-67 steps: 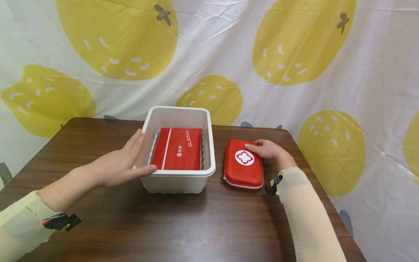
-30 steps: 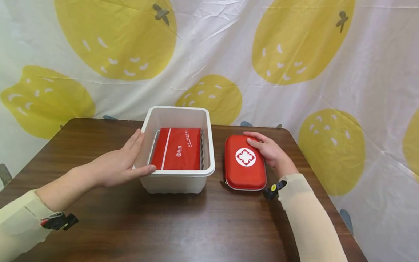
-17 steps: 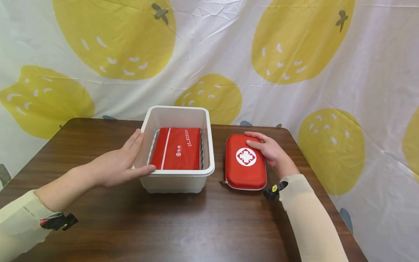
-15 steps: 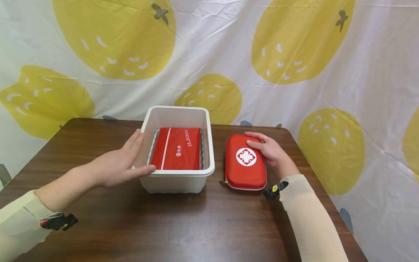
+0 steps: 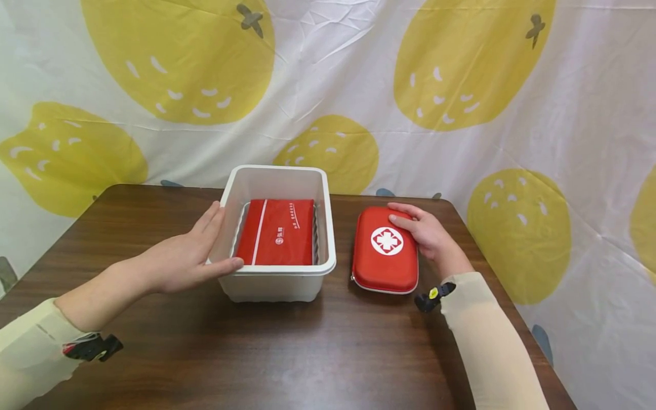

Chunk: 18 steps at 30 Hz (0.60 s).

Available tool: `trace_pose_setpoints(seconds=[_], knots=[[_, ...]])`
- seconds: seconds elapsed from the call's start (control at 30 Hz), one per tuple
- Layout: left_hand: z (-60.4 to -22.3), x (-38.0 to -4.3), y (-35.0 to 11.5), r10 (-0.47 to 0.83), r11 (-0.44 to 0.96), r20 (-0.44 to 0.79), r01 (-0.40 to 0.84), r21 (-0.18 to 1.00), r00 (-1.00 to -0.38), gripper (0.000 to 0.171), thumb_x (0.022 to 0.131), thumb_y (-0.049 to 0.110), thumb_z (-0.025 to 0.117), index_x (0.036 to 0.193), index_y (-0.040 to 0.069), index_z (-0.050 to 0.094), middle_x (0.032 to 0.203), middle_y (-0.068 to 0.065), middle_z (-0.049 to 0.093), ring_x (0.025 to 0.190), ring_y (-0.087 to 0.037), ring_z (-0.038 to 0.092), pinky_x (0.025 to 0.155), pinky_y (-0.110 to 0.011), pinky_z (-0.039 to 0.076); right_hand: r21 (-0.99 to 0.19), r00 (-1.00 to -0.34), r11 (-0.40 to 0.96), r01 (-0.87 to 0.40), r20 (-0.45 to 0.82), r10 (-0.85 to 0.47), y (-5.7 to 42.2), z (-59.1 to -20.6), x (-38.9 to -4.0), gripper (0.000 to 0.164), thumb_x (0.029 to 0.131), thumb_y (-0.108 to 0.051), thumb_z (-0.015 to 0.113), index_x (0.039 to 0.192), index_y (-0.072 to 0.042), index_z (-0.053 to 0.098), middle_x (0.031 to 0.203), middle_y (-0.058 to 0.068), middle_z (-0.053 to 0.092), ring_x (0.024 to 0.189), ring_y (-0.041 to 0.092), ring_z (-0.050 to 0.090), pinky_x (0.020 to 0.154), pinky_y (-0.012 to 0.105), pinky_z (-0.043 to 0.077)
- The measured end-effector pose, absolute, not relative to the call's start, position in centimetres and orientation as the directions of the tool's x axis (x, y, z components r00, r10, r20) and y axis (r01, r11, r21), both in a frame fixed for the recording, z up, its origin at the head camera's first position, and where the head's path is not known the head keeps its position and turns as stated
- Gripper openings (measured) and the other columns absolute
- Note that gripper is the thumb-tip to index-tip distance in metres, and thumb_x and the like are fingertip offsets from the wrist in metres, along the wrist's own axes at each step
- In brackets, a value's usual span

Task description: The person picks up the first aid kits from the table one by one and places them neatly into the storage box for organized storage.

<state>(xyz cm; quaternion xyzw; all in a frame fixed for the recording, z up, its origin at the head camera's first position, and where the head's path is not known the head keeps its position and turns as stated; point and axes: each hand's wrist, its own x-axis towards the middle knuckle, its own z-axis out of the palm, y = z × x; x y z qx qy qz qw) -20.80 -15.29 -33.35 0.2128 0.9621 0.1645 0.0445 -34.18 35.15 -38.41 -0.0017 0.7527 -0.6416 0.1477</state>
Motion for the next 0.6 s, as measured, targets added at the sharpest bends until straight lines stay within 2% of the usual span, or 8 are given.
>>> trace_pose_setpoints(seconds=[0.3,0.6], knots=[[-33.3,-20.7,-15.3,0.414,0.859,-0.018,0.384,0.338,-0.910,0.119,0.102,0.074,0.055,0.173,-0.007,0.005,0.184,-0.027,0.000,0.144,-0.048,0.058,0.099,-0.053,0.063,-0.966,-0.957,0.190,0.177,-0.214,-0.194,34.6,-37.1,-34.4,0.065,0.111,-0.027,0.069,0.169,-0.019,0.042,0.106,-0.005,0.076,0.086,0.011,0.077,0.076,0.030,0.066],[-33.3,-20.8,-15.4,0.419,0.855,-0.020,0.387,0.345,-0.908,0.120,0.101,0.075,0.055,0.173,-0.007,0.005,0.184,-0.026,-0.001,0.144,-0.047,0.058,0.096,-0.051,0.064,-0.960,-0.955,0.201,0.192,-0.231,-0.189,34.0,-35.5,-34.5,0.066,0.109,-0.029,0.070,0.169,-0.019,0.043,0.105,-0.006,0.077,0.086,0.011,0.077,0.077,0.029,0.066]])
